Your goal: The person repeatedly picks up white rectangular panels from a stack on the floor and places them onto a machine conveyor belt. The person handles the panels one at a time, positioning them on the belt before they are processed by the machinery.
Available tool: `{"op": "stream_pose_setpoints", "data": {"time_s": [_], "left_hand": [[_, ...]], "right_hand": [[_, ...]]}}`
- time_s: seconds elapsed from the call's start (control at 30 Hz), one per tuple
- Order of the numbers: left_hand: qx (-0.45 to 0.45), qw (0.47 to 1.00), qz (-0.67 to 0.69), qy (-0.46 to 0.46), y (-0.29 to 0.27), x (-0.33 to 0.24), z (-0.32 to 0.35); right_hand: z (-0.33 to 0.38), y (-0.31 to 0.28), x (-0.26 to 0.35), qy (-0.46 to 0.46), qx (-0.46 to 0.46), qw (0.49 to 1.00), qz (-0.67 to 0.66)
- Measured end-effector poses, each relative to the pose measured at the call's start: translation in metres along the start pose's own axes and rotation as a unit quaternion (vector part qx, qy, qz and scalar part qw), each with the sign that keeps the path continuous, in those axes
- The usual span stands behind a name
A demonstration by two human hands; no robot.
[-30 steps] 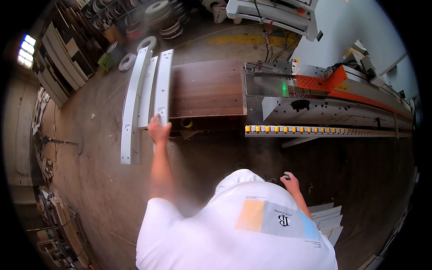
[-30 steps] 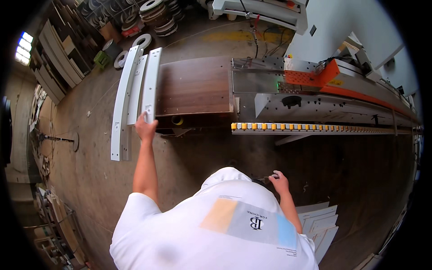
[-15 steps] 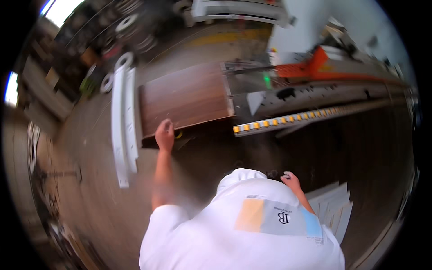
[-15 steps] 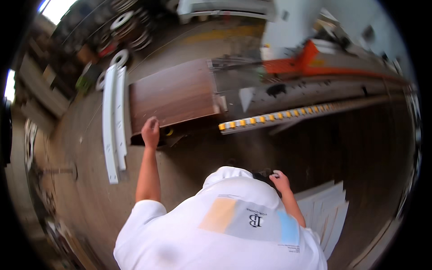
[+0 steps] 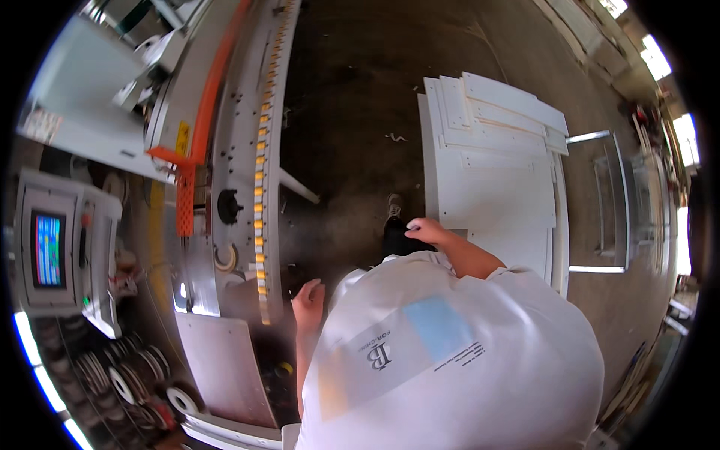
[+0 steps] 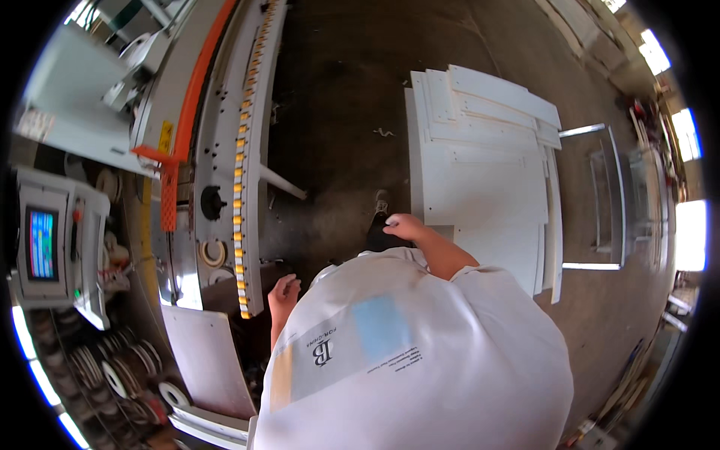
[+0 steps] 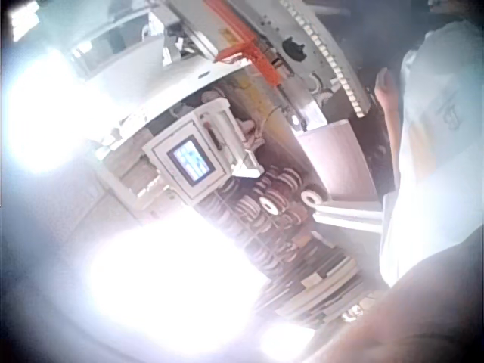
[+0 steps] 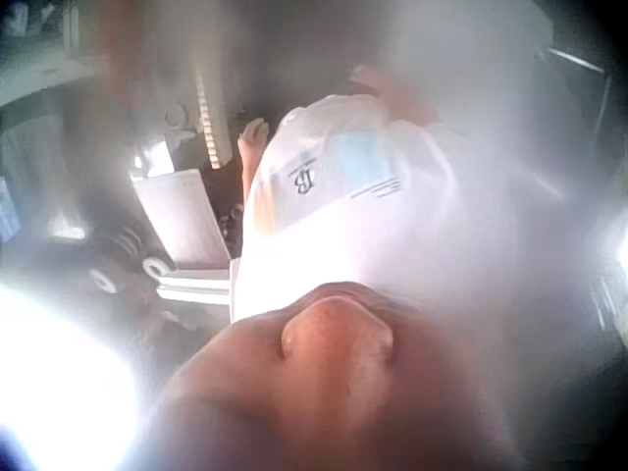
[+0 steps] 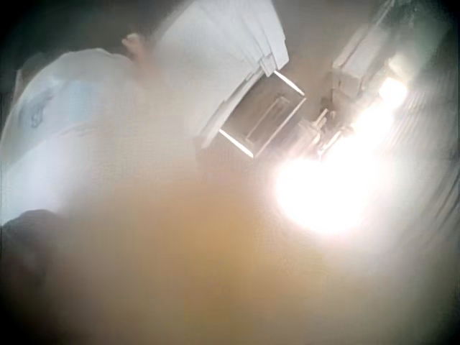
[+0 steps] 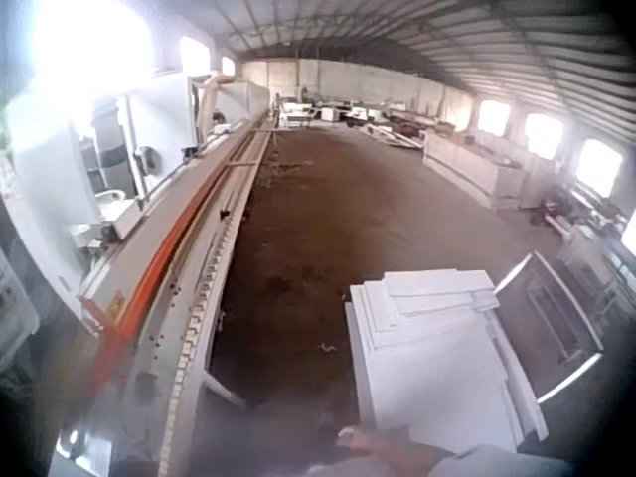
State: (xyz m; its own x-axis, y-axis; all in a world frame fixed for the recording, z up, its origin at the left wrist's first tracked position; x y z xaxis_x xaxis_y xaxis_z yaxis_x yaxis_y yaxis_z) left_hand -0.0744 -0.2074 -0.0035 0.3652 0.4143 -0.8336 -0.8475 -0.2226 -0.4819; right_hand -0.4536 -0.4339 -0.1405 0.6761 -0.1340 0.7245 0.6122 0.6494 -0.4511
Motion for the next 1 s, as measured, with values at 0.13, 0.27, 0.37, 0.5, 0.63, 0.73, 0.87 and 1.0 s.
{"op": "stream_pose_setpoints", "data": {"time_s": [0.13,0.27,0.37,0.5,0.63,0.73,0.87,1.0], "left_hand": [[0.043,0.997,-0.068,-0.007,0.016,-0.029,-0.036],[0.073,0.994,-0.082,-0.005,0.047,-0.057,-0.085],[0.114,0.986,-0.118,0.024,0.085,-0.087,-0.124],[0.200,0.964,-0.174,0.030,0.146,-0.113,-0.167],[0.309,0.916,-0.255,-0.022,0.185,-0.128,-0.196],[0.338,0.902,-0.264,-0.061,0.202,-0.167,-0.219],[0.304,0.910,-0.263,-0.104,0.208,-0.183,-0.241],[0.285,0.901,-0.284,-0.159,0.202,-0.178,-0.228]], "right_hand": [[0.017,-0.021,-0.076,0.124,-0.074,0.986,-0.082],[0.010,-0.043,-0.115,0.168,-0.085,0.976,-0.112],[-0.006,-0.071,-0.118,0.201,-0.101,0.940,-0.255],[-0.075,-0.111,-0.163,0.209,-0.147,0.898,-0.358],[-0.151,-0.208,-0.151,0.209,-0.203,0.830,-0.476],[-0.213,-0.281,-0.160,0.202,-0.269,0.758,-0.559],[-0.288,-0.373,-0.177,0.186,-0.347,0.668,-0.631],[-0.349,-0.419,-0.177,0.182,-0.389,0.560,-0.708]]}}
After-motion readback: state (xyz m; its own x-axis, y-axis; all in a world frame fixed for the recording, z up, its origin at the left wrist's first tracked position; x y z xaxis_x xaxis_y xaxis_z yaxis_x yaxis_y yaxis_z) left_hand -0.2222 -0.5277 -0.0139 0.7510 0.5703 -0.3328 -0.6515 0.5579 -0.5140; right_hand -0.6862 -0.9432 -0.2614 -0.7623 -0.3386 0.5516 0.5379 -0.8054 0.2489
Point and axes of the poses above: each hand's wrist, its own z-axis away from the middle knuckle, its own y-axis out of the palm, x = y × z, the point moved 5 cm from there along -z, towards the middle knuckle, and after that the axes turned 7 degrees about -z, right-handed, at the moved point
